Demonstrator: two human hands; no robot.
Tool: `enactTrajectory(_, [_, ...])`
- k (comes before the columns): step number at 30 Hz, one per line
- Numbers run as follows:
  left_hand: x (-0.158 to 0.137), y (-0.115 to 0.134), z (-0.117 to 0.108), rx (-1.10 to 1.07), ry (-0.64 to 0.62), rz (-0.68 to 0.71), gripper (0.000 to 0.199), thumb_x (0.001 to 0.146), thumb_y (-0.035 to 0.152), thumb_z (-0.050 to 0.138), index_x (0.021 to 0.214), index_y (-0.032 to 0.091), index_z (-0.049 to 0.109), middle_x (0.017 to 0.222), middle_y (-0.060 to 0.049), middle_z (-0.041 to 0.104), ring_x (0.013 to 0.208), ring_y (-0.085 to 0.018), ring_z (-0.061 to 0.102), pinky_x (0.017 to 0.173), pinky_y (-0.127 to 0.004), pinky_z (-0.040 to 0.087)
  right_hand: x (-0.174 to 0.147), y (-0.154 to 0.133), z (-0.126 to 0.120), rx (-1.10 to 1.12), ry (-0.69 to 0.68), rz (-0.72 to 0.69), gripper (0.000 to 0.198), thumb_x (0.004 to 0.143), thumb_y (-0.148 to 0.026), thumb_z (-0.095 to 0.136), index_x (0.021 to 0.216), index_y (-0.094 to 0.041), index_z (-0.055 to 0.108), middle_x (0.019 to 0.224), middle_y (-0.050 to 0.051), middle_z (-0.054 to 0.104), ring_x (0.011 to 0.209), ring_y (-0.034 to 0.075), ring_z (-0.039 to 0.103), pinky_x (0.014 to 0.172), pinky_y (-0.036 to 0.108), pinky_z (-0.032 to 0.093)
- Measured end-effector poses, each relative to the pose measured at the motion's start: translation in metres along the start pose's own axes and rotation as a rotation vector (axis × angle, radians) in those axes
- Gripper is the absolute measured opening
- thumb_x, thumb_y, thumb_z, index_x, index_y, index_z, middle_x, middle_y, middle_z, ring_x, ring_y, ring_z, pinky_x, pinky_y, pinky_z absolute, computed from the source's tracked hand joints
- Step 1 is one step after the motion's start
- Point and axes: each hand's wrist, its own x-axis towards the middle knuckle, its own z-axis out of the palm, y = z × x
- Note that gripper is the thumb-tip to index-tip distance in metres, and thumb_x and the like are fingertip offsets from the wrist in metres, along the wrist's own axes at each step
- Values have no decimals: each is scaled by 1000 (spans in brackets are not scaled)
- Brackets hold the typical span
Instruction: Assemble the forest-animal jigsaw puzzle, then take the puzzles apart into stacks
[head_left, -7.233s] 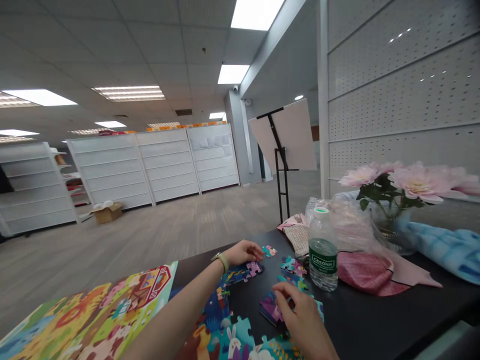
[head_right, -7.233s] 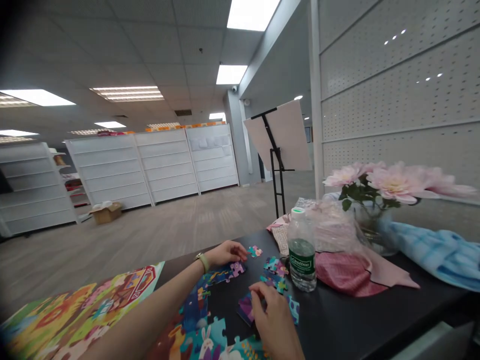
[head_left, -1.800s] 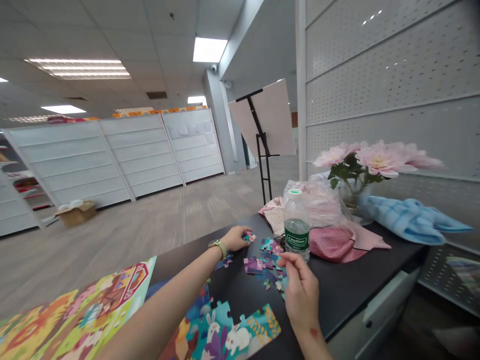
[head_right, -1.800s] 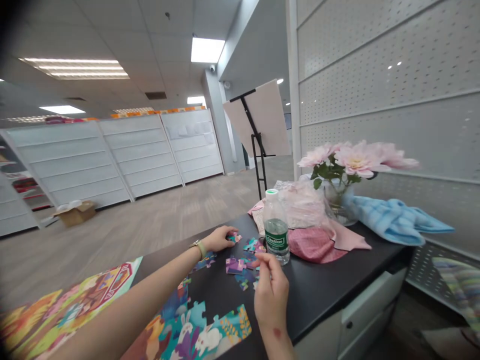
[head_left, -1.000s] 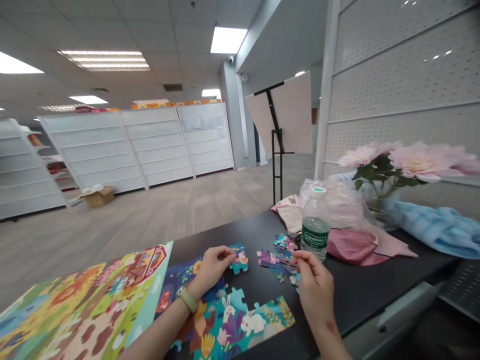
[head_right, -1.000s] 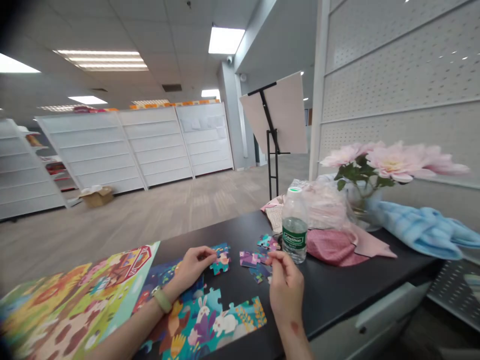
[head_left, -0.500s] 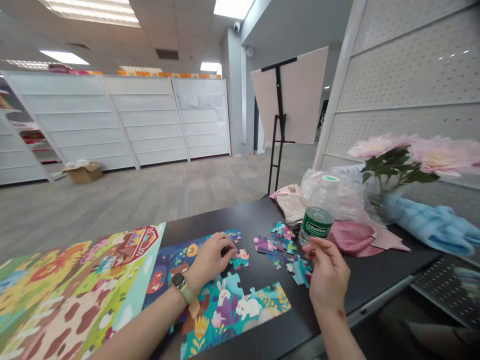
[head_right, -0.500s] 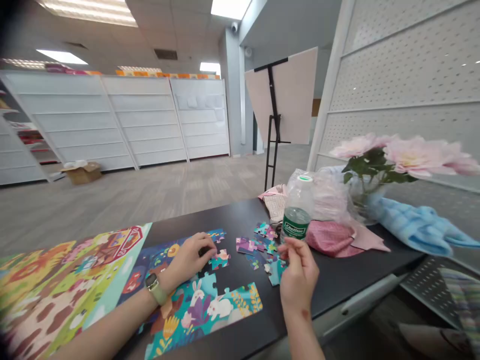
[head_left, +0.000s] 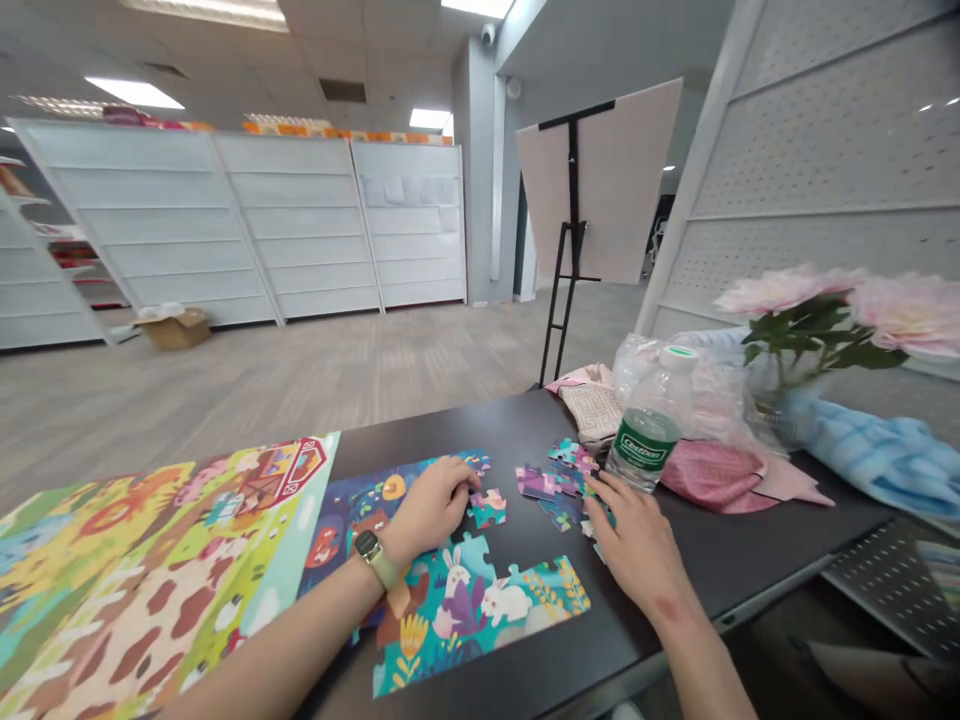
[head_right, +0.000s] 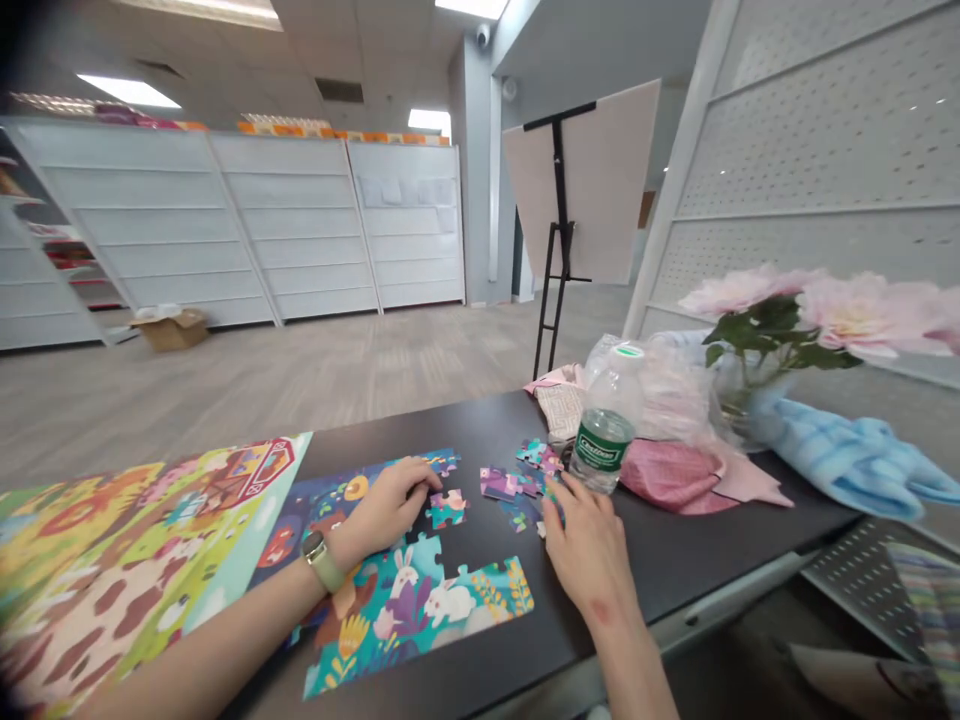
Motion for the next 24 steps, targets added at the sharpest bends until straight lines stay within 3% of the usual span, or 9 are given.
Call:
enactTrajectory(3, [0,0,0,-8,-11,-8,25,87,8,44,86,21,65,89,-4,66,89,-22,59,81,-34,46,-2,-1,9,-76,-22,-17,32,91,-37,49,108,-25,73,126,8,69,111,33,58,87,47,46])
enactTrajectory(7, [0,1,0,-30,-31,23,24,89,11,46,87,22,67,88,-4,66,89,-22,59,83,-35,46,1,2,7,44,-9,-13,21,85,-33,54,92,-23,71,105,6,74,102,29,60,89,43,45])
enactTrajectory(12, [-2,6,-2,-47,-91,161,26,93,15,50,103,25,72,110,-6,68,106,-23,60,96,-38,45,4,1,-3,226,127,101,43,78,-32,53,116,-19,68,91,6,71,86,24,63,83,38,47])
enactTrajectory(15, [-3,6,-1,7,-116,175,26,92,22,58,113,27,71,121,-7,66,115,-26,58,102,-42,42,2,-12,-15,322,170,149,38,80,-39,54,107,-20,72,88,6,71,74,21,63,72,34,47])
enactTrajectory(19, [-2,5,-1,16,-132,174,28,86,30,70,114,25,71,117,-6,70,112,-27,61,108,-45,37,-8,-42,-27,470,-5,195,27,78,-45,61,85,-21,71,73,2,70,62,18,59,61,29,43])
enactTrajectory(22, [0,4,-1,-30,-138,176,25,88,28,68,112,25,71,112,-5,73,108,-26,63,109,-46,36,-15,-59,-25,540,-204,169,29,73,-35,64,98,-21,70,55,-5,59,53,16,54,54,27,39])
enactTrajectory(24, [0,3,-1,-49,-135,164,25,87,25,67,111,24,70,109,-5,73,107,-26,63,107,-45,38,-18,-63,-20,531,-263,142,35,70,-30,63,103,-21,70,49,-8,53,49,16,51,51,26,37])
